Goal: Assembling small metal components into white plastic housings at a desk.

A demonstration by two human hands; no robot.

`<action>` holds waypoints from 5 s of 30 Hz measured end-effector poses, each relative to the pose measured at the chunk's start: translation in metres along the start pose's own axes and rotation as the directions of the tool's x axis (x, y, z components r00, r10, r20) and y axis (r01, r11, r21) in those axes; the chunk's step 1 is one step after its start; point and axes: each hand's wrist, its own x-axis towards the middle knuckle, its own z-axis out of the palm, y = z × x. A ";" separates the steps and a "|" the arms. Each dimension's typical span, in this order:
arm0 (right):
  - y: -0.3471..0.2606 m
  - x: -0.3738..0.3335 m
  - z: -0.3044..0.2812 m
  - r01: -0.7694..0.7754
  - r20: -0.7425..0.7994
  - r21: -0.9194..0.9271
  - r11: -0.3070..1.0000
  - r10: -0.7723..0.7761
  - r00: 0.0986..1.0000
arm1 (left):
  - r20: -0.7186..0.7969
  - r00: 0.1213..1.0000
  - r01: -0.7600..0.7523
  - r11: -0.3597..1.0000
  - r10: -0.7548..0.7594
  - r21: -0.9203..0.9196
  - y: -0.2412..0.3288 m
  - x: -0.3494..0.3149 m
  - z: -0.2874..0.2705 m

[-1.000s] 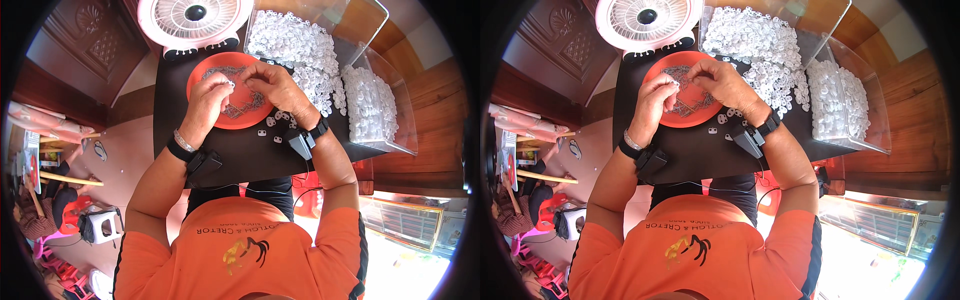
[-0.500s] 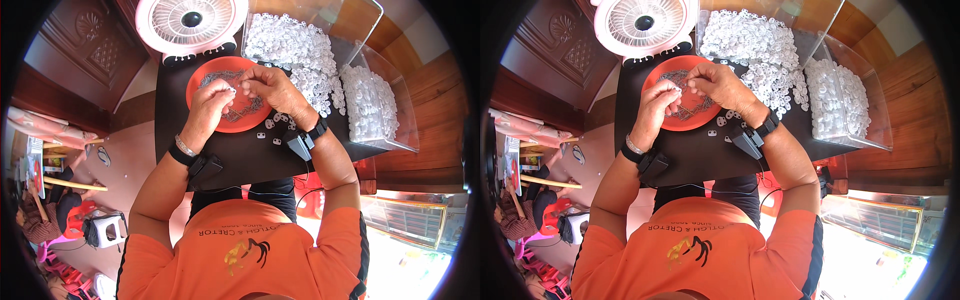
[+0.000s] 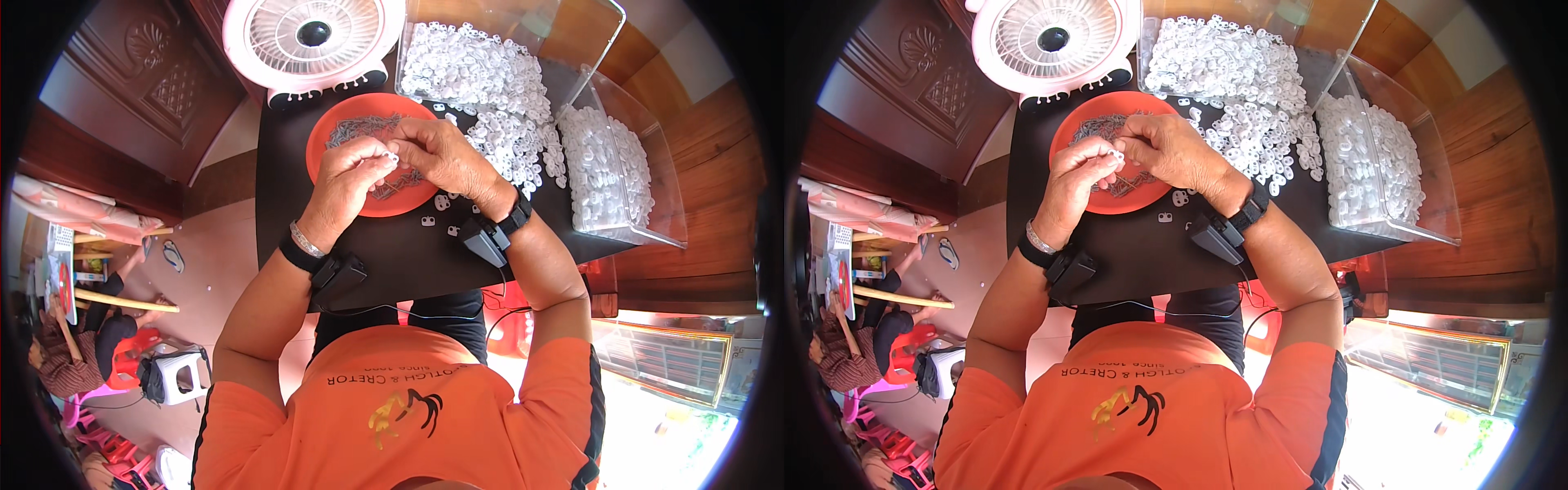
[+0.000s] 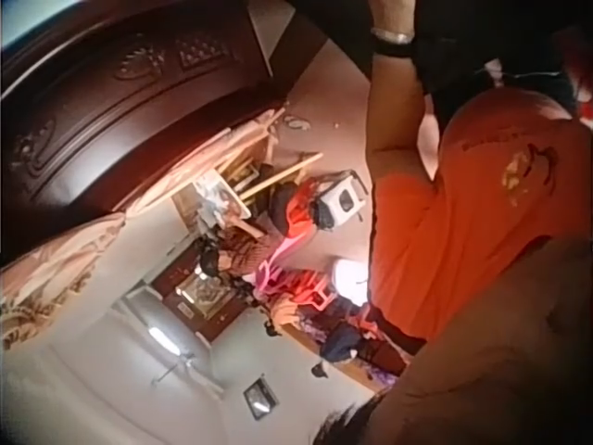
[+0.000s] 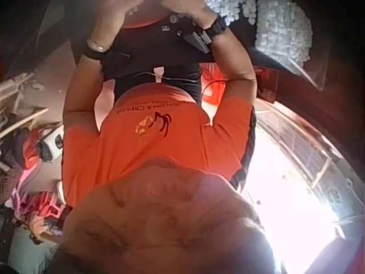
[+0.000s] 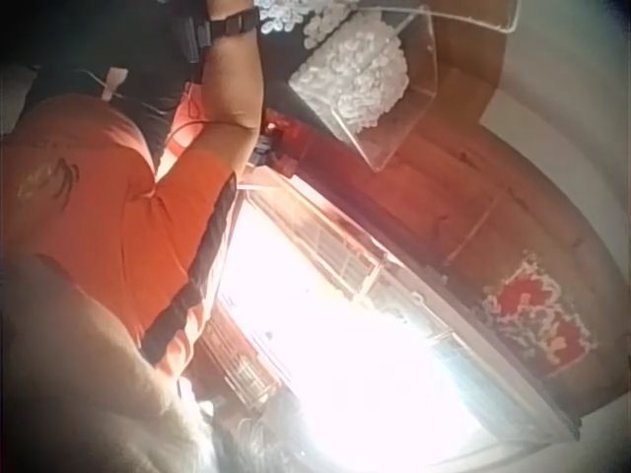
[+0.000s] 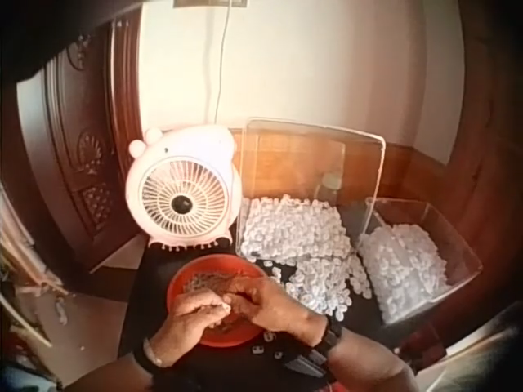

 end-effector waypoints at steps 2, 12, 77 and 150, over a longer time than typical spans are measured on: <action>0.000 -0.001 0.000 -0.012 0.022 0.068 0.998 0.011 1.000 | 0.030 0.999 0.042 0.997 -0.040 -0.065 0.003 0.000 -0.001; -0.004 -0.001 0.001 0.082 0.019 0.003 0.997 -0.082 0.996 | 0.079 0.985 0.172 0.913 -0.154 -0.371 0.005 0.003 -0.007; -0.014 -0.004 -0.016 0.029 0.102 0.002 1.000 -0.029 0.994 | 0.124 0.990 0.066 0.997 -0.069 0.027 0.002 0.002 -0.002; 0.014 0.003 -0.012 -0.135 0.104 0.557 0.819 0.092 0.990 | -0.007 0.993 0.119 0.980 -0.121 -0.157 0.007 0.002 -0.003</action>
